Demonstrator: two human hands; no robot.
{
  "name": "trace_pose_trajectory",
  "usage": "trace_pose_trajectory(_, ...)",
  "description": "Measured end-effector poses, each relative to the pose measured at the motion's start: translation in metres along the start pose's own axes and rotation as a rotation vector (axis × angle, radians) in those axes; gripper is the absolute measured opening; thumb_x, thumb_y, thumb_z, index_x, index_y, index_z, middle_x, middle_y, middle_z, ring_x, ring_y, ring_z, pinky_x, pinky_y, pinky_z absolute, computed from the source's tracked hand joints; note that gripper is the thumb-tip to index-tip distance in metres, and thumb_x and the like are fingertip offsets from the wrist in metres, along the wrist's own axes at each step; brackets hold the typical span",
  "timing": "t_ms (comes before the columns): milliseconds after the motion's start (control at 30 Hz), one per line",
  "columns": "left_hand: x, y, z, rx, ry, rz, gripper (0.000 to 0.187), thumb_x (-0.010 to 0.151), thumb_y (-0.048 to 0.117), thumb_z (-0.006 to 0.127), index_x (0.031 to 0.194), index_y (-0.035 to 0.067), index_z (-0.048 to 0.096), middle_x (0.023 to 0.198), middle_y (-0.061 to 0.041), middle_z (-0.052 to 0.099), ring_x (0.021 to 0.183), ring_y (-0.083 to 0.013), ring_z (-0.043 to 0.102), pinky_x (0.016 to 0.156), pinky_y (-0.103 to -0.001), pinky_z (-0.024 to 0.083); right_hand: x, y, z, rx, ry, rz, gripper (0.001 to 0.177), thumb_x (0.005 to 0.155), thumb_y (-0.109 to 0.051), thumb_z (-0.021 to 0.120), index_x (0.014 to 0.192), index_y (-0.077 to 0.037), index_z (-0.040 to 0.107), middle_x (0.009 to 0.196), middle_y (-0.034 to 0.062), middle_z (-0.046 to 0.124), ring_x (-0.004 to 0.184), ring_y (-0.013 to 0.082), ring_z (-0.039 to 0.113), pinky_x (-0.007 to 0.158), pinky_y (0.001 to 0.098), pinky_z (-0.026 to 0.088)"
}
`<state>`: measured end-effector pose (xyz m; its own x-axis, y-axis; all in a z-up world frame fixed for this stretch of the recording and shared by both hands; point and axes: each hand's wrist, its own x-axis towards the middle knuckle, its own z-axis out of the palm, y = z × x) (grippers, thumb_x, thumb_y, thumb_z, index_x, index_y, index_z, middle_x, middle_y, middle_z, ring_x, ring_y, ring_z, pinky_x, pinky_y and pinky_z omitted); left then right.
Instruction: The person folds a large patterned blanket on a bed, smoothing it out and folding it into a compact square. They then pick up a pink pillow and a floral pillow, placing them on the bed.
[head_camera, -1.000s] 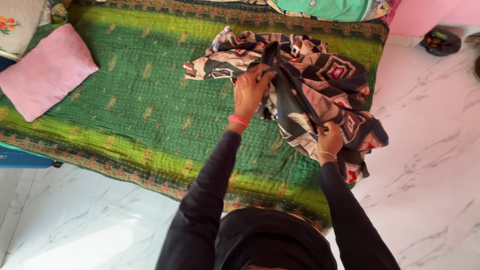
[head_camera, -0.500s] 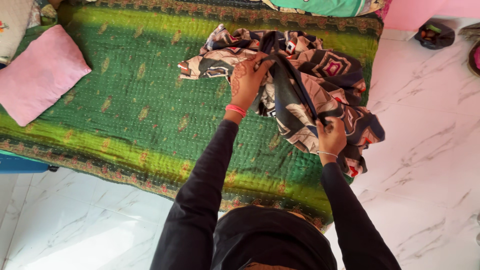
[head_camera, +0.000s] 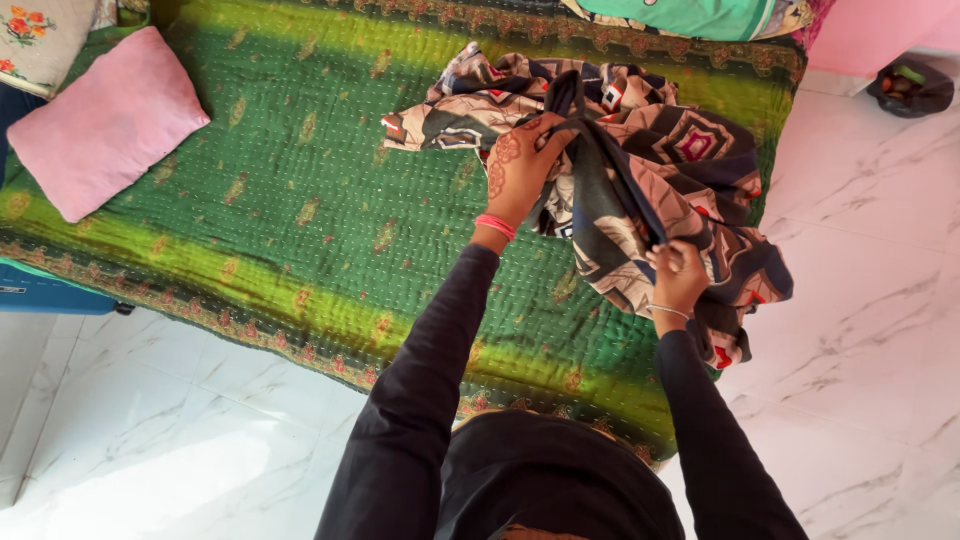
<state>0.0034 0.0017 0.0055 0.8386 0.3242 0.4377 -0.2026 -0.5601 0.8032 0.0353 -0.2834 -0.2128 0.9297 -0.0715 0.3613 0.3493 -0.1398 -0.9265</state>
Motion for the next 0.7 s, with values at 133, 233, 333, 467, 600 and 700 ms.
trace_pose_trajectory(133,-0.002,0.0,0.0,0.102,0.004,0.155,0.022,0.094,0.028,0.065,0.105,0.018,0.081,0.097,-0.006,0.076,0.083,-0.0265,0.072,0.074,-0.036,0.054,-0.008,0.006,0.007,-0.211,0.031,-0.134,0.017,0.096,0.001,0.07,0.112,0.001,0.073,0.103,0.0151,0.077,0.095,0.0229,0.076,0.087,0.0324,0.061)
trace_pose_trajectory(233,-0.004,-0.001,0.001,0.023,-0.007,0.052,0.021,0.093,0.03,0.067,0.104,0.017,0.08,0.096,-0.007,0.077,0.082,-0.0253,0.073,0.073,-0.034,0.055,-0.01,-0.005,0.007,-0.399,0.043,-0.225,0.025,0.088,0.001,0.076,0.113,0.0,0.075,0.108,0.0162,0.077,0.098,0.0273,0.075,0.087,0.0351,0.058)
trace_pose_trajectory(333,-0.002,-0.008,0.005,-0.011,0.026,0.1,0.021,0.095,0.029,0.067,0.105,0.016,0.079,0.099,-0.006,0.077,0.084,-0.0238,0.073,0.074,-0.034,0.056,-0.01,-0.01,0.01,-0.445,0.035,-0.252,0.033,0.08,-0.004,0.086,0.11,0.001,0.073,0.105,0.0173,0.076,0.097,0.0307,0.073,0.083,0.0372,0.055)
trace_pose_trajectory(467,-0.003,-0.018,0.01,0.097,0.004,0.136,0.022,0.094,0.028,0.066,0.107,0.018,0.08,0.097,-0.007,0.076,0.083,-0.0237,0.072,0.072,-0.035,0.055,-0.009,0.006,0.013,-0.367,-0.002,-0.04,0.03,0.081,-0.007,0.087,0.102,-0.001,0.067,0.093,0.0112,0.074,0.088,0.0261,0.073,0.079,0.0359,0.055)
trace_pose_trajectory(600,0.001,-0.02,0.006,0.136,-0.025,0.074,0.021,0.095,0.029,0.067,0.107,0.018,0.08,0.09,-0.007,0.075,0.08,-0.0239,0.072,0.071,-0.035,0.054,0.0,0.022,0.01,-0.393,-0.011,-0.081,0.022,0.082,-0.005,0.084,0.094,-0.002,0.067,0.092,0.0111,0.072,0.083,0.0233,0.074,0.075,0.0335,0.056)
trace_pose_trajectory(700,0.007,-0.029,0.002,0.056,-0.046,0.021,0.021,0.096,0.029,0.065,0.108,0.019,0.078,0.083,-0.005,0.075,0.075,-0.0208,0.073,0.07,-0.034,0.055,0.0,0.021,-0.005,-0.386,-0.036,-0.17,0.02,0.081,-0.001,0.08,0.096,0.0,0.067,0.093,0.0134,0.069,0.082,0.0234,0.072,0.074,0.033,0.056)
